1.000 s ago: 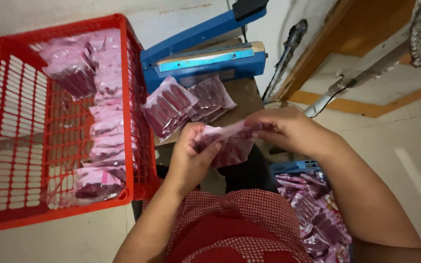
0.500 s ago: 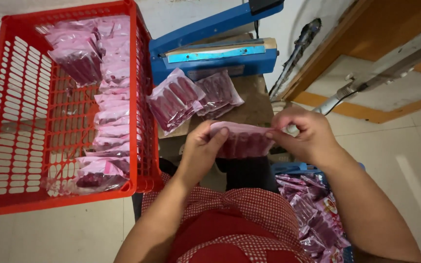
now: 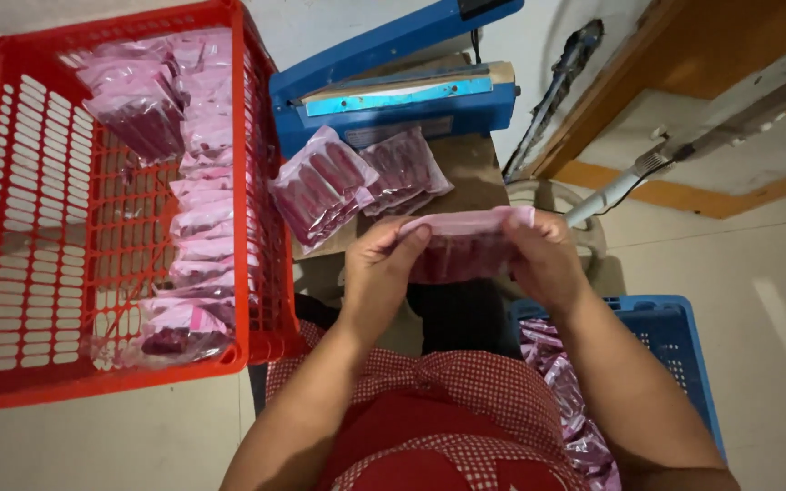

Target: The person is taking small pink packages of meat from a red crate and sealing them using a manual heat sealer.

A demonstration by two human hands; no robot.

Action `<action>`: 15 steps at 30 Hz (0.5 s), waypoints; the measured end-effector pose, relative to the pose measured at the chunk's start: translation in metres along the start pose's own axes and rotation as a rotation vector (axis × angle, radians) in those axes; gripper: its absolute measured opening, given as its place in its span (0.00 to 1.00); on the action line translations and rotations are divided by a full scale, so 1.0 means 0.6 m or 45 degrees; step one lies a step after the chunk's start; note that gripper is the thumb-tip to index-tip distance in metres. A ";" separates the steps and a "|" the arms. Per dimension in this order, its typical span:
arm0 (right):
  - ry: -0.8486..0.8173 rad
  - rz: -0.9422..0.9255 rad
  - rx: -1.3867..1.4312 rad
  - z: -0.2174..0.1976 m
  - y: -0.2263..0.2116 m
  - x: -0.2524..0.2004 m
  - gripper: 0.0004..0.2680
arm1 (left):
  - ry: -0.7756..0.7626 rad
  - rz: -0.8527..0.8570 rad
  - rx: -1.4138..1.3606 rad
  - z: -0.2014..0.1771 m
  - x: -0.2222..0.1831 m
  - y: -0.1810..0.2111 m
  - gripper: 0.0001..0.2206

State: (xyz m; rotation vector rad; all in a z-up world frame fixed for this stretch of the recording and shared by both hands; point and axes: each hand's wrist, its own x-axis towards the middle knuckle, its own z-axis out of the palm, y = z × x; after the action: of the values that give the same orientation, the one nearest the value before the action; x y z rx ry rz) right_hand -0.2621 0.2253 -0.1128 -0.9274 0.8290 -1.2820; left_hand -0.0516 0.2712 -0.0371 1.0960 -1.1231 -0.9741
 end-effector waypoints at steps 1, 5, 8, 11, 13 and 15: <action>0.052 0.002 -0.034 0.003 -0.012 -0.003 0.10 | 0.032 0.003 -0.062 0.006 0.002 0.003 0.02; -0.136 0.168 0.355 0.045 -0.098 -0.018 0.22 | 0.037 -0.017 -0.170 0.025 0.007 0.022 0.04; -0.788 -0.115 0.455 0.106 -0.131 -0.017 0.17 | 0.008 -0.073 -0.222 0.046 0.018 0.003 0.02; -0.553 -0.055 0.361 0.090 -0.102 -0.010 0.11 | 0.011 -0.137 -0.290 0.052 0.038 -0.035 0.02; -0.376 -0.009 0.288 0.080 -0.083 -0.001 0.09 | 0.029 -0.160 -0.153 0.053 0.064 -0.060 0.02; -0.194 0.038 0.213 0.089 -0.089 0.012 0.08 | 0.044 -0.187 -0.019 0.054 0.090 -0.073 0.03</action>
State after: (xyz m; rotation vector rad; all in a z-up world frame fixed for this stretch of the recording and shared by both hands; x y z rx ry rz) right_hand -0.2349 0.2209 -0.0421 -0.8640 0.6055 -1.2192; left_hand -0.0759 0.2053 -0.0674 1.1922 -1.0167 -1.0721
